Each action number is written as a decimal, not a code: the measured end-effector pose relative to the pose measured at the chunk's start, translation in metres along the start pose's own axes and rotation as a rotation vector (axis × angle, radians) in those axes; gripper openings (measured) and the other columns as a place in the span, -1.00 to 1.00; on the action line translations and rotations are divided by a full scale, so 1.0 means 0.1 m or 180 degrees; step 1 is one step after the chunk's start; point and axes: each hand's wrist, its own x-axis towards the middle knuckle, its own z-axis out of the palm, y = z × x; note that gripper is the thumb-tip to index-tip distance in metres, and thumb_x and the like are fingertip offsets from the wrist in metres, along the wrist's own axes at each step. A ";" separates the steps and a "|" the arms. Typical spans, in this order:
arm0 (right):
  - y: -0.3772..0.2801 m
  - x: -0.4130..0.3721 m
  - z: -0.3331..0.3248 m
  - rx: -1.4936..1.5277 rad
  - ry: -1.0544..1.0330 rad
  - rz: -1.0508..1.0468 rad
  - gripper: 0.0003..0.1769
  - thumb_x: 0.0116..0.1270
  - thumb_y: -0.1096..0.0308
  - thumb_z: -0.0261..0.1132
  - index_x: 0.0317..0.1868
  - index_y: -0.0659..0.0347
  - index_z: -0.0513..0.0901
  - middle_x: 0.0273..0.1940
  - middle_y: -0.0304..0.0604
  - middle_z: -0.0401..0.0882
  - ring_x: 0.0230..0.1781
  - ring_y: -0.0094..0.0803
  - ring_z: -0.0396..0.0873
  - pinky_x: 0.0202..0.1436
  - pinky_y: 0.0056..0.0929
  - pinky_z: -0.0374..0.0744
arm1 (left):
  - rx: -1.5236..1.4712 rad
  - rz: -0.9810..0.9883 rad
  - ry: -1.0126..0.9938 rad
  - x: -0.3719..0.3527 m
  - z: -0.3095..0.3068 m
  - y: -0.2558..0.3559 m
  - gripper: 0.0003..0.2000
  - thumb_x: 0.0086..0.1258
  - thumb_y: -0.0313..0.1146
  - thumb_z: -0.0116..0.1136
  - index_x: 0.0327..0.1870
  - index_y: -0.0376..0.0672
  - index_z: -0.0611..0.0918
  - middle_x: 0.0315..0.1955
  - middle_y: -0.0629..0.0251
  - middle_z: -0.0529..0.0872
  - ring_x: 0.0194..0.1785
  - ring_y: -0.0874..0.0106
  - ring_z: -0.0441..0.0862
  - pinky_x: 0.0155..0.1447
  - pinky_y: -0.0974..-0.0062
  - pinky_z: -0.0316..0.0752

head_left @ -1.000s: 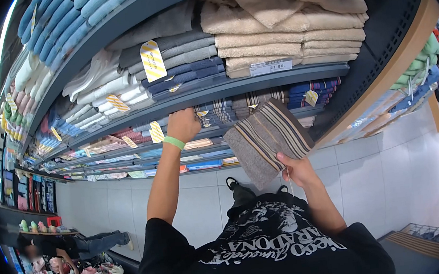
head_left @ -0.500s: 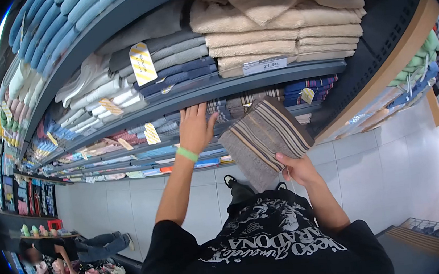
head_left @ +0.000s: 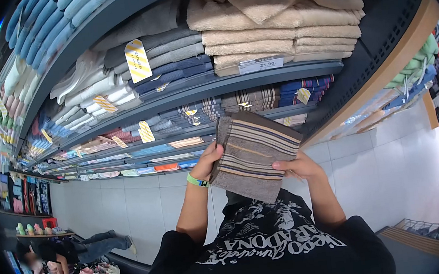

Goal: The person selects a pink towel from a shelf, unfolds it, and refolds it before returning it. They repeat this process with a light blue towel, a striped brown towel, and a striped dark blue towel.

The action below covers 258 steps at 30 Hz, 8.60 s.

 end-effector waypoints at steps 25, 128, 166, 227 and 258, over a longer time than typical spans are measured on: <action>-0.09 0.18 0.54 -0.1485 0.1268 -0.0777 -0.37 0.28 0.28 0.44 0.26 0.42 0.43 0.00 0.09 0.66 0.05 -0.20 0.61 0.21 -0.32 0.48 | 0.1618 0.0588 0.0328 -0.08 0.46 -0.41 -0.63 0.56 -0.41 0.07 0.31 -0.38 0.45 0.08 0.31 0.64 0.12 0.56 0.49 0.26 0.55 0.38; -0.36 0.21 0.67 -0.0657 0.1290 -0.1000 -0.71 0.28 0.51 0.44 -0.02 0.31 0.60 -0.22 -0.22 0.69 -0.23 -0.60 0.64 -0.11 -0.62 0.60 | 0.3069 0.1781 0.0855 0.00 1.16 -0.29 -0.55 0.58 -0.41 -0.08 0.44 -0.36 0.35 -0.12 -0.07 0.74 -0.12 0.33 0.73 0.01 0.42 0.56; -0.44 0.23 0.72 -0.0653 0.1555 -0.1173 -0.79 0.27 0.58 0.42 -0.08 0.34 0.68 -0.34 -0.23 0.72 -0.33 -0.66 0.62 -0.28 -0.70 0.54 | 0.3437 0.1714 0.1601 0.05 1.14 -0.35 -0.68 0.53 -0.45 0.08 0.25 -0.28 0.59 -0.40 -0.05 0.73 -0.49 0.48 0.61 -0.31 0.54 0.51; -1.93 0.38 0.68 -0.3476 -0.1666 -0.1256 -0.61 0.31 0.12 0.41 -0.17 0.36 0.68 -0.52 0.05 0.53 -0.59 -0.13 0.40 -0.43 -0.28 0.39 | -0.0582 -0.0363 -0.0174 0.37 -0.45 -0.54 -0.34 0.48 0.16 0.04 0.36 -0.23 0.47 0.18 0.10 0.61 0.20 0.34 0.59 0.18 0.39 0.59; -0.93 0.14 0.67 -0.4441 -0.0874 -0.1701 -0.65 0.04 0.44 0.40 -0.09 0.12 0.73 -0.19 -0.23 0.51 -0.09 -0.24 0.59 -0.07 -0.26 0.63 | -0.1485 -0.0735 -0.0063 -0.01 -0.26 -1.20 -0.37 0.50 0.17 0.02 0.33 -0.21 0.50 0.14 0.12 0.62 0.15 0.35 0.61 0.13 0.39 0.62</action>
